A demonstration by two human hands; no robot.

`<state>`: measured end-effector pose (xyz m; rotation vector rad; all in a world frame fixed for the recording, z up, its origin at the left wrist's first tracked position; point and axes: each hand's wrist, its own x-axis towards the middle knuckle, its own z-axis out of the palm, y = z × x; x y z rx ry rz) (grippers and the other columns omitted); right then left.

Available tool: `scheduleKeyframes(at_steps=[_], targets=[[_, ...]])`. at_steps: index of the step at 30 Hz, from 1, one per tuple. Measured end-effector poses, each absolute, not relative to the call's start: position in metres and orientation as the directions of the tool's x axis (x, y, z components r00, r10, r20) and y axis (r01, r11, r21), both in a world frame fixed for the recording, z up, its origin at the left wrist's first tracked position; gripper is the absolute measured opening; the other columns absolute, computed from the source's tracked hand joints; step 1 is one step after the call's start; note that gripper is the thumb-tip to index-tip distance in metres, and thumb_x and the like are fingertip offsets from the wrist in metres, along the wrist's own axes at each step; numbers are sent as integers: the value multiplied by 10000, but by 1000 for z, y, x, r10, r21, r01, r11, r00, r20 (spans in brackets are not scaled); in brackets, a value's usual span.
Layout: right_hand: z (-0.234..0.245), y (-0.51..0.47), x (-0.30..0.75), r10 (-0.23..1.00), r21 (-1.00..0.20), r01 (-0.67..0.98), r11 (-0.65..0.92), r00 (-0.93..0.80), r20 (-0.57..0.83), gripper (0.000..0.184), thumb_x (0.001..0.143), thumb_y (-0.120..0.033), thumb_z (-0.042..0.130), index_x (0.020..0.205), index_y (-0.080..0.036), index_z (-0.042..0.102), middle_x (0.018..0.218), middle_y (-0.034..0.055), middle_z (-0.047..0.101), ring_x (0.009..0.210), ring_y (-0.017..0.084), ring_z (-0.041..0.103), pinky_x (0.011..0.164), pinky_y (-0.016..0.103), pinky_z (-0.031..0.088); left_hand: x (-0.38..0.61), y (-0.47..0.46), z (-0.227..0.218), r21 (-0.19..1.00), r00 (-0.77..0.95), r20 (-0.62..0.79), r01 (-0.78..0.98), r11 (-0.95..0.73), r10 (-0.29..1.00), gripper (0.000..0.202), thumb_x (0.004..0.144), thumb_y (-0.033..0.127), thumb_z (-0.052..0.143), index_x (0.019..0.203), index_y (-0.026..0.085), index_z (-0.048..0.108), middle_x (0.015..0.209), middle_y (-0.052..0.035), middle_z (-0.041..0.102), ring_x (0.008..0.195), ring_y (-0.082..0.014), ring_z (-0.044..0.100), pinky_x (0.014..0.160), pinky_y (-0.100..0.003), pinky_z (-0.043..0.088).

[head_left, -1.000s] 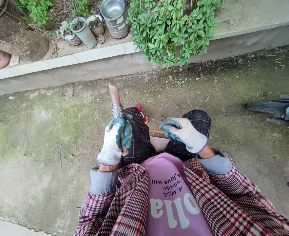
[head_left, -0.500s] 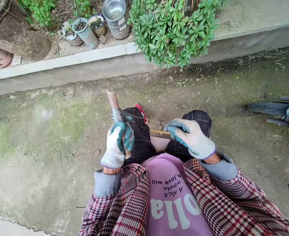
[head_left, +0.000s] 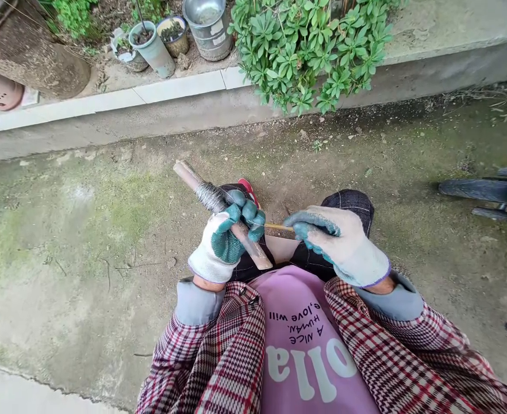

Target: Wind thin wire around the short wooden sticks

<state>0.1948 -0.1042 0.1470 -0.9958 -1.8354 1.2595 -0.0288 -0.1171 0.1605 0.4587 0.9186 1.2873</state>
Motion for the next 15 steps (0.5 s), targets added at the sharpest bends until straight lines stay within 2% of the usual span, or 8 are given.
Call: scheduleKeyframes(at_steps=[2, 4, 8, 11, 13, 15], targets=[[147, -104, 196, 894, -954, 213, 211, -436, 100, 233, 957, -202, 635, 1064, -285, 823, 1052, 17, 817, 959, 229, 766, 921, 385, 611, -29, -118, 159, 748, 34, -299, -612, 256, 954, 391, 666, 392, 874, 818, 232, 551, 621, 63, 425, 554, -110, 489, 487, -220, 436], [148, -104, 197, 897, -947, 244, 208, -434, 85, 215, 933, -192, 669, 1044, -292, 823, 1033, 15, 816, 951, 243, 770, 923, 407, 622, -30, -119, 158, 781, 38, -293, -567, 262, 955, 385, 670, 409, 874, 828, 228, 574, 597, 73, 429, 529, -106, 483, 476, -221, 443], [155, -102, 198, 901, -924, 311, 221, -427, 72, 165, 890, -203, 731, 986, -297, 827, 1002, 27, 818, 929, 265, 777, 904, 427, 638, -31, -122, 160, 890, 68, -337, -303, 341, 939, 298, 643, 306, 861, 841, 189, 672, 648, 33, 602, 514, -118, 543, 461, -236, 454], [162, -100, 196, 908, -920, 326, 218, -414, 68, 164, 881, -197, 732, 956, -308, 826, 997, 24, 819, 931, 269, 781, 899, 432, 641, -30, -122, 166, 936, 106, -328, -95, 338, 939, 236, 645, 246, 862, 827, 158, 741, 751, -26, 706, 631, -155, 627, 568, -263, 525], [165, -99, 195, 904, -915, 331, 229, -422, 74, 168, 884, -194, 729, 958, -310, 824, 993, 18, 819, 924, 268, 782, 893, 432, 642, -29, -120, 168, 952, 126, -302, -10, 305, 945, 188, 666, 225, 865, 803, 154, 758, 782, -39, 727, 702, -169, 651, 644, -269, 549], [164, -98, 195, 903, -907, 342, 245, -422, 84, 169, 892, -195, 726, 972, -309, 823, 996, 15, 818, 927, 269, 783, 895, 434, 641, -26, -119, 168, 949, 107, -315, 20, 315, 943, 125, 701, 192, 847, 772, 161, 748, 758, -27, 710, 708, -165, 643, 647, -261, 539]])
